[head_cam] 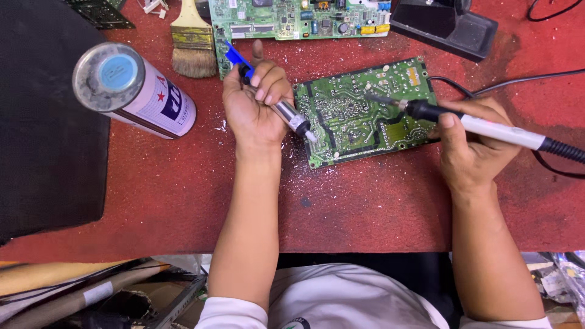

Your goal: The person solders a green circuit board using a soldering iron and a blue-handled tool, then brushes the board with a paintbrush. The work is performed on a red workbench with other circuit boards and tools visible.

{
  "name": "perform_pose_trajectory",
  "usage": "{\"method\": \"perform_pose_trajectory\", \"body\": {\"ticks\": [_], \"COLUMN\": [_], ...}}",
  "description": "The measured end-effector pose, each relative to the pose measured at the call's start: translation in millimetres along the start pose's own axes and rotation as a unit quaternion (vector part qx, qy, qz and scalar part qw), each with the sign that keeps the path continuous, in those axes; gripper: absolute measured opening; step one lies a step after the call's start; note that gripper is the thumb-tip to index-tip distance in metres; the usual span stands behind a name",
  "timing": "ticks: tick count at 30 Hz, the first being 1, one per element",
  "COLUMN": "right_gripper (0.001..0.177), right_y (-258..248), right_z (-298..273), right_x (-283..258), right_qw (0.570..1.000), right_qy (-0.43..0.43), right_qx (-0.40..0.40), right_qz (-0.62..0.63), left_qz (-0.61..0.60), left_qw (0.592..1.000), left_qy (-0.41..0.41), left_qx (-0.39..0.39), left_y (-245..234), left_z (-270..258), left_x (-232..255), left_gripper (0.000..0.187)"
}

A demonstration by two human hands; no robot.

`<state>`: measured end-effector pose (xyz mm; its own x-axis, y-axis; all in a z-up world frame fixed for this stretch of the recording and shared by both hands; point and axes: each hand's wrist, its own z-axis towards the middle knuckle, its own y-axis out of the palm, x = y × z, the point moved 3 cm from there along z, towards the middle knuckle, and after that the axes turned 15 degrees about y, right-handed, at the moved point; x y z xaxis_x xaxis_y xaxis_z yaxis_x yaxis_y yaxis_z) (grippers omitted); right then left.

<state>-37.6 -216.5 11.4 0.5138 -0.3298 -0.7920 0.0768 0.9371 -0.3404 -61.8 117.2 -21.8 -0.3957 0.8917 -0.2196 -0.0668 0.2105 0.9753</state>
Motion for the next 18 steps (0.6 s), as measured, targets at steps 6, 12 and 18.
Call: {"method": "perform_pose_trajectory", "body": {"ticks": [6,12,18], "right_gripper": [0.037,0.028,0.033], "right_y": [8.5,11.4,6.8], "right_z": [-3.3,13.9,27.9], "right_x": [13.3,11.2,45.6], "right_qw": [0.982,0.948,0.914], "right_qy": [0.141,0.220,0.257], "right_qx": [0.019,0.027,0.122], "right_qz": [0.123,0.228,0.289], "left_qz": [0.290,0.410,0.483], "left_qw": [0.914,0.816,0.754], "left_qy": [0.284,0.400,0.432], "left_qx": [-0.005,-0.082,-0.110], "left_y": [24.4,23.9,27.5], "left_z": [-7.8,-10.6,-11.8], "left_x": [-2.6,-12.1,-24.1], "left_gripper": [0.049,0.026,0.028]}}
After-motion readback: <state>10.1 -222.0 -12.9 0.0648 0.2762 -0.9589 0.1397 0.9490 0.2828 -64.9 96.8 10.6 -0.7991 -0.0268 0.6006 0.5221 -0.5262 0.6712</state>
